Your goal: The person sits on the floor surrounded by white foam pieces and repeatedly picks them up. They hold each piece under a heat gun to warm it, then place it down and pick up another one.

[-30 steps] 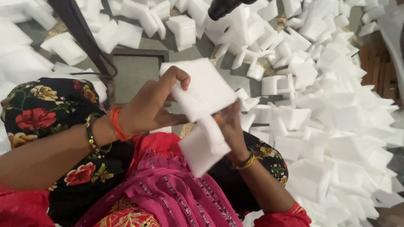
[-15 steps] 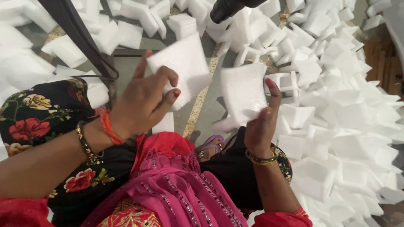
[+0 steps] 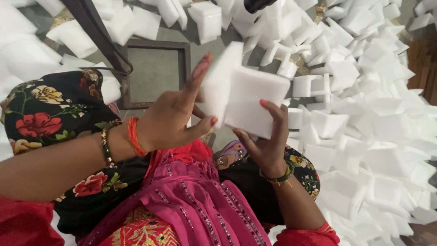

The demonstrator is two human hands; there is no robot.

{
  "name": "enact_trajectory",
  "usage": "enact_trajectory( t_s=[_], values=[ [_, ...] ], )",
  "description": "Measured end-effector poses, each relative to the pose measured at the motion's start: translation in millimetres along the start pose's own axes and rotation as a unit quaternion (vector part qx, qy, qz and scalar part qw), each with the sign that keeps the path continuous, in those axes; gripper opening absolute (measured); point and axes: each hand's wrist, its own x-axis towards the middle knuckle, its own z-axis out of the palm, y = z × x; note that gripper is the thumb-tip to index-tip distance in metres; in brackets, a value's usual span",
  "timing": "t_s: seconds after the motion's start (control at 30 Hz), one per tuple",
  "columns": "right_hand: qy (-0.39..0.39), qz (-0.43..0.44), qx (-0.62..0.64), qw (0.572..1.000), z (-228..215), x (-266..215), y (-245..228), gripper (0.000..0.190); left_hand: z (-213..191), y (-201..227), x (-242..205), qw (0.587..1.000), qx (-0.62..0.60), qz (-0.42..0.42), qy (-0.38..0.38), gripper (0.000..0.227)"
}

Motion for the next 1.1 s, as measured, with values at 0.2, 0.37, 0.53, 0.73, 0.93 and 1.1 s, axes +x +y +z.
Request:
enact_trajectory(
  t_s=[0.2, 0.37, 0.53, 0.73, 0.93, 1.1],
  values=[
    [-0.028, -0.201, -0.055, 0.978, -12.8, 4.5, 1.9, 0.060, -4.4, -17.0, -0.5, 0.846, -0.455, -0.276, -0.023, 0.103],
    [-0.142, -0.259, -0.096, 0.951, -21.7, 12.6, 2.3, 0.028, 4.4, -27.0, -0.1, 0.742, -0.509, -0.417, -0.126, 0.080],
    [-0.171, -0.266, -0.118, 0.941, -31.6, 14.5, -6.8, 0.026, -3.6, -28.8, 0.5, 0.651, -0.631, -0.345, -0.244, 0.055],
    [-0.181, -0.270, -0.177, 0.929, -26.1, 6.0, -9.4, 0.029, -4.8, -35.8, -4.0, 0.697, -0.543, -0.375, -0.280, 0.061],
    [-0.113, -0.176, -0.090, 0.974, -19.0, -5.1, 12.5, 0.045, 8.8, -35.2, 6.2, 0.734, -0.555, -0.382, -0.081, 0.088],
    [-0.032, 0.089, 0.139, 0.986, -1.1, -32.9, 3.3, 0.068, 35.5, -25.5, 3.2, 0.877, -0.445, -0.176, 0.046, 0.089]
  ],
)
